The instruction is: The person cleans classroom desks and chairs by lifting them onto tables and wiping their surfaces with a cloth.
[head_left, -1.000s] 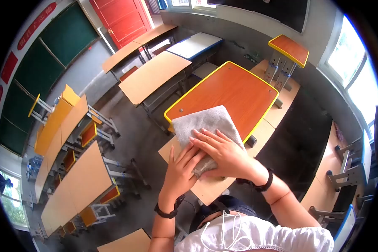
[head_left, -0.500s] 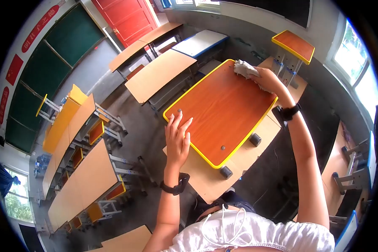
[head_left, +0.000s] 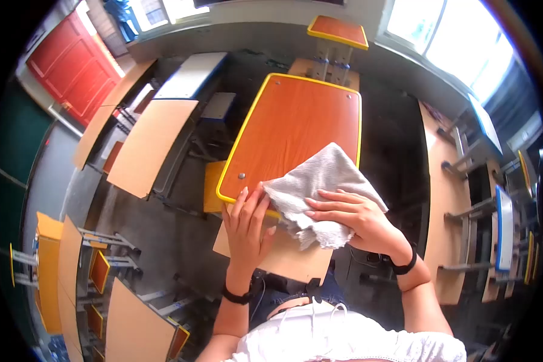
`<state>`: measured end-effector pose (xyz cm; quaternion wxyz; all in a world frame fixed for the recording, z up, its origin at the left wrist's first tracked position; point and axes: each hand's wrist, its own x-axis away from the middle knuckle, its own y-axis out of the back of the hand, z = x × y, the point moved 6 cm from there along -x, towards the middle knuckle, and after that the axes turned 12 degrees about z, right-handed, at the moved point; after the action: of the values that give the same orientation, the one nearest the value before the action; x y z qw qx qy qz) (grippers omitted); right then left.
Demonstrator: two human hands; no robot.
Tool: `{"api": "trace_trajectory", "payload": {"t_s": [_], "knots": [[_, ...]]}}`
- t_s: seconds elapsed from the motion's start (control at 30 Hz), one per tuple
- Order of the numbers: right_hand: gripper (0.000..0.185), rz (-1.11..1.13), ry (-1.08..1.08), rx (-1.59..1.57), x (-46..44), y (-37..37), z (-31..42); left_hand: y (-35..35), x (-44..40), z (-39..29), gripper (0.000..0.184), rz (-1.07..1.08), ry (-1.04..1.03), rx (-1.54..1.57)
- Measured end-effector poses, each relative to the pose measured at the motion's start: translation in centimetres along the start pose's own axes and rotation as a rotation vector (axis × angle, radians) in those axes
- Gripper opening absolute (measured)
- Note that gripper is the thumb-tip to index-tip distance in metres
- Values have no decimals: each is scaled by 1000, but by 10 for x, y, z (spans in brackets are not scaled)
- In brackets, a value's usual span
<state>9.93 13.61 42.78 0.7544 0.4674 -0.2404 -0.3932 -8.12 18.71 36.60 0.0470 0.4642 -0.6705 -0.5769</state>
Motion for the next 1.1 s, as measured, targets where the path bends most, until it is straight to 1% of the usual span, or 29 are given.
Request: {"api": "trace_trajectory", "payload": {"t_s": [0.07, 0.1, 0.17, 0.27, 0.37, 0.4, 0.43, 0.5, 0.57, 0.6, 0.7, 0.73, 0.83, 0.87, 0.93, 0.97, 1.0, 1.03, 1.1], "knots": [[54, -104, -102, -57, 13, -5, 14, 2, -3, 2, 43, 39, -59, -27], [53, -114, -182, -21, 16, -6, 22, 3, -3, 2, 42, 52, -95, -44], [53, -246, -258, -2, 22, -16, 32, -2, -1, 7, 43, 42, -117, -60], [56, -369, -377, 54, 23, -27, 38, -10, 2, 9, 46, 21, -129, -40], [59, -497, -572, 193, 11, -35, 51, -14, 3, 10, 50, 15, -129, 42], [55, -529, -636, 275, 3, -43, 53, -13, 4, 10, 53, 25, -128, 79], [46, -553, -694, 402, -8, -48, 58, -11, 4, 11, 55, 35, -126, 111], [41, -592, -699, 503, -31, -55, 63, -3, 14, 11, 58, 25, -153, 104], [41, -634, -650, 512, -51, -60, 65, 5, 31, 10, 60, 8, -156, 89], [42, -632, -595, 500, -62, -62, 66, 13, 40, 12, 61, -1, -131, 71], [42, -691, -508, 514, -97, -74, 68, 36, 60, 32, 61, -12, 46, 55], [43, -732, -470, 507, -108, -77, 68, 42, 68, 40, 59, -63, 100, 74], [42, -786, -375, 452, -124, -82, 67, 19, 99, 85, 55, 84, 328, 325], [46, -776, -328, 379, -118, -78, 66, -12, 118, 110, 47, 286, 422, 486], [49, -743, -347, 231, -89, -68, 68, -82, 168, 141, 39, 1088, 530, 663], [50, -733, -347, 160, -75, -64, 67, -107, 196, 155, 34, 1127, 361, 681], [50, -789, -466, 213, -54, -60, 61, -119, 217, 166, 31, 1150, 185, 691], [51, -846, -578, 272, -30, -58, 56, -119, 223, 183, 32, 1266, 242, 438], [39, -1000, -718, 377, 12, -55, 52, -111, 220, 223, 34, 1433, 359, -89]]}}
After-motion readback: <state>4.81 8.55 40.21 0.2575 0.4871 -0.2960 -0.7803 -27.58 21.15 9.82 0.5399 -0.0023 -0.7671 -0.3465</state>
